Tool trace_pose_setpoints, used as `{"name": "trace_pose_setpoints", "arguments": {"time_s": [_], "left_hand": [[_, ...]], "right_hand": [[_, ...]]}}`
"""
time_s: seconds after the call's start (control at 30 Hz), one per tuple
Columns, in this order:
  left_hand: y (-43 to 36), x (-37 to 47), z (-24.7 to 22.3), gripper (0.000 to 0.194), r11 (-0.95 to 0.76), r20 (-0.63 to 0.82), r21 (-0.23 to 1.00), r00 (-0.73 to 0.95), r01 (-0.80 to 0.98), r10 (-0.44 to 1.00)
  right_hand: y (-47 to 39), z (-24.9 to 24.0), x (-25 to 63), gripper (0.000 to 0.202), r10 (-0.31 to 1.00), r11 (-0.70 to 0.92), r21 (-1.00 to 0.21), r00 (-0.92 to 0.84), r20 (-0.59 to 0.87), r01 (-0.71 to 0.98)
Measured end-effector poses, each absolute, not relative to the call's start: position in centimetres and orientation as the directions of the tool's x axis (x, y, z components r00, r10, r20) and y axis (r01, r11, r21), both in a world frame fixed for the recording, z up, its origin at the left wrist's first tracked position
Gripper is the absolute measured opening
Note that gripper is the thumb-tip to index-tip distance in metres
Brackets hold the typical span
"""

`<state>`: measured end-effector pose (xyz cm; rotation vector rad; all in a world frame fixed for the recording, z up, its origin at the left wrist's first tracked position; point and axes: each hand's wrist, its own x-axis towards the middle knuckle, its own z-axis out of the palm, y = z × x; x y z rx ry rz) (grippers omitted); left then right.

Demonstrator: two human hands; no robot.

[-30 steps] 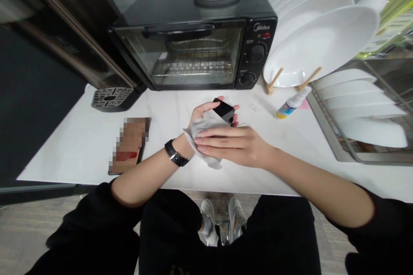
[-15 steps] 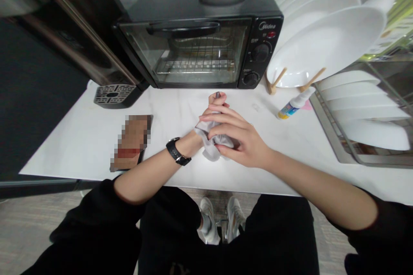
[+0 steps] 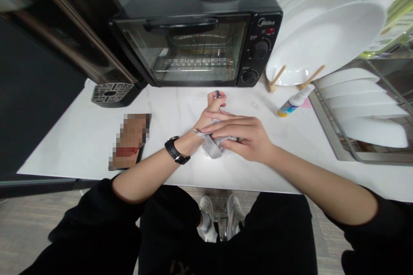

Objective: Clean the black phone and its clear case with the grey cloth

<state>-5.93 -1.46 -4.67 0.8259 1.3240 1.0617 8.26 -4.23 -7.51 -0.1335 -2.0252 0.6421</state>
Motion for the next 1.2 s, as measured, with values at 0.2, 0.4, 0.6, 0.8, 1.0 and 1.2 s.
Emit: {"name": "trace_pose_setpoints", "arguments": {"time_s": [0.2, 0.4, 0.6, 0.8, 1.0, 1.2], "left_hand": [[-1.3, -6.5, -5.7, 0.017, 0.252, -0.273, 0.939, -0.063, -0.233, 0.960], [-0.7, -6.8, -7.4, 0.017, 0.152, -0.178, 0.949, -0.074, -0.276, 0.981], [-0.7, -6.9, -7.7, 0.010, 0.115, -0.115, 0.981, 0.009, -0.154, 0.993], [-0.2, -5.7, -7.7, 0.009, 0.198, -0.201, 0.971, -0.010, -0.135, 0.980], [-1.4, -7.0, -7.0, 0.011, 0.178, -0.209, 0.939, -0.079, -0.293, 0.975], [-2.2, -9.1, -5.8, 0.032, 0.216, -0.226, 0.900, 0.020, -0.379, 0.974]], "right_hand": [[-3.8, -8.1, 8.5, 0.044, 0.318, 0.875, -0.475, -0.626, 0.712, -0.095], [-3.9, -8.0, 8.6, 0.043, 0.322, 0.906, -0.423, -0.688, 0.650, 0.024], [-4.0, -8.1, 8.6, 0.025, 0.289, 0.935, -0.356, -0.594, 0.751, 0.005], [-3.9, -8.1, 8.8, 0.030, 0.300, 0.938, -0.345, -0.502, 0.811, 0.003], [-3.8, -8.3, 8.8, 0.042, 0.169, 0.985, -0.121, -0.592, 0.788, 0.120], [-3.8, -7.7, 8.8, 0.055, 0.109, 0.994, -0.057, -0.775, 0.622, 0.093]]}}
